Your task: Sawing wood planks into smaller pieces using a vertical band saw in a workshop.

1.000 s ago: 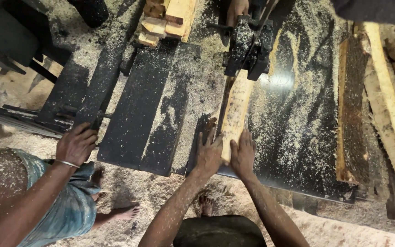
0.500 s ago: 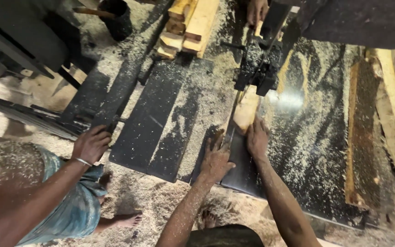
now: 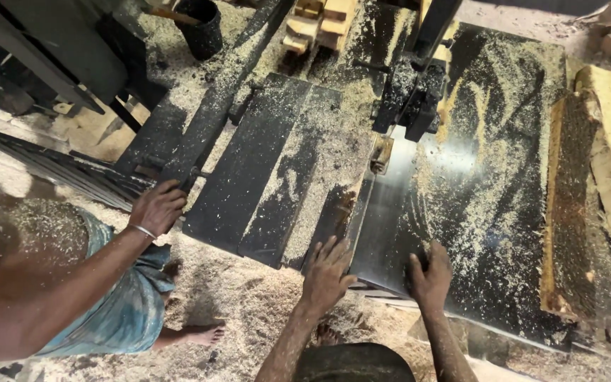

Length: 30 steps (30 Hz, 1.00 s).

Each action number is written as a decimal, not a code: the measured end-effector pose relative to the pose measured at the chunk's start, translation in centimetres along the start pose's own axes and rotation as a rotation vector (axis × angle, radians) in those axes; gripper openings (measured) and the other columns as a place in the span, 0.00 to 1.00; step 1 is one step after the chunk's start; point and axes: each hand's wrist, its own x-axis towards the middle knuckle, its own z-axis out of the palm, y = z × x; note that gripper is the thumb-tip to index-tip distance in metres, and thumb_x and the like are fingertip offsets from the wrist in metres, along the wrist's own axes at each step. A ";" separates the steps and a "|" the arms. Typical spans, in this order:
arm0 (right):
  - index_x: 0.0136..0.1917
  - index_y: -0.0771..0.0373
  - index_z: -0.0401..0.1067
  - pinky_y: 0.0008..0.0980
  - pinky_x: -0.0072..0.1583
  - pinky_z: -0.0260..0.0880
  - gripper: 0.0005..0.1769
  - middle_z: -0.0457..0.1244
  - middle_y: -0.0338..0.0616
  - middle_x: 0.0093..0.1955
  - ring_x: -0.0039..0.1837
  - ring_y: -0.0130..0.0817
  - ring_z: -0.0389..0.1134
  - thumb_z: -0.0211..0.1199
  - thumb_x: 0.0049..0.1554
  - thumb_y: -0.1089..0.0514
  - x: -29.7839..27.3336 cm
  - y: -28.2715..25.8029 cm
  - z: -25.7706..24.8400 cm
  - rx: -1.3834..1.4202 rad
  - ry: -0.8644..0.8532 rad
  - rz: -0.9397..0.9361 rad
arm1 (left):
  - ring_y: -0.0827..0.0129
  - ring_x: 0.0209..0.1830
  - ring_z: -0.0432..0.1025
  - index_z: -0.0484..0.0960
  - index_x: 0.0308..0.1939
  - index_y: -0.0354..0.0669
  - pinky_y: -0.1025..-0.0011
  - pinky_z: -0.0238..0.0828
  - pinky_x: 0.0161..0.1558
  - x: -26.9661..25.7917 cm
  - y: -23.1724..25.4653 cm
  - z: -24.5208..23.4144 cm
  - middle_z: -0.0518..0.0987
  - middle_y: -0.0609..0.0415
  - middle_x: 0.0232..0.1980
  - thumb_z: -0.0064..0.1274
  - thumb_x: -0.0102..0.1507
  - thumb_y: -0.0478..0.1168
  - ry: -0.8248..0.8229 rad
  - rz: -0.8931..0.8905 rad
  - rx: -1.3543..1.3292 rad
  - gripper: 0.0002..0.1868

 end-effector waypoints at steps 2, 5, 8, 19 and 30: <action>0.76 0.61 0.61 0.49 0.70 0.72 0.33 0.65 0.54 0.68 0.66 0.46 0.70 0.61 0.61 0.47 -0.8 -0.1 -1.1 0.073 0.043 0.008 | 0.54 0.84 0.43 0.72 0.71 0.44 0.49 0.30 0.79 -2.2 -0.1 0.6 0.56 0.51 0.83 0.62 0.61 0.53 0.023 0.002 0.006 0.37; 0.81 0.61 0.53 0.53 0.69 0.70 0.43 0.61 0.58 0.71 0.68 0.51 0.67 0.62 0.59 0.43 -1.5 -1.0 -2.8 0.267 0.090 0.087 | 0.52 0.83 0.41 0.73 0.71 0.45 0.47 0.29 0.79 -4.9 0.5 0.0 0.52 0.50 0.83 0.64 0.59 0.53 0.036 -0.008 0.011 0.38; 0.85 0.61 0.43 0.60 0.75 0.50 0.55 0.44 0.63 0.82 0.79 0.57 0.48 0.57 0.57 0.30 0.0 0.2 -4.0 0.274 0.145 0.081 | 0.51 0.84 0.39 0.73 0.70 0.44 0.45 0.31 0.79 -7.0 0.8 0.3 0.48 0.49 0.84 0.65 0.60 0.52 0.021 -0.030 -0.023 0.38; 0.88 0.54 0.34 0.78 0.77 0.25 0.74 0.25 0.72 0.86 0.85 0.74 0.22 0.58 0.43 0.16 10.3 1.2 -10.3 -0.097 0.066 0.206 | 0.52 0.74 0.58 0.63 0.76 0.44 0.46 0.50 0.76 -18.3 2.4 -0.9 0.44 0.46 0.86 0.54 0.64 0.56 -0.195 -0.390 -0.454 0.40; 0.77 0.45 0.68 0.60 0.71 0.58 0.57 0.57 0.80 0.71 0.70 0.63 0.60 0.74 0.41 0.22 -5.0 9.3 3.3 -0.458 0.636 -0.288 | 0.47 0.82 0.53 0.66 0.78 0.46 0.50 0.53 0.77 -30.0 2.5 4.7 0.62 0.44 0.81 0.57 0.62 0.64 -0.274 -0.164 -0.493 0.45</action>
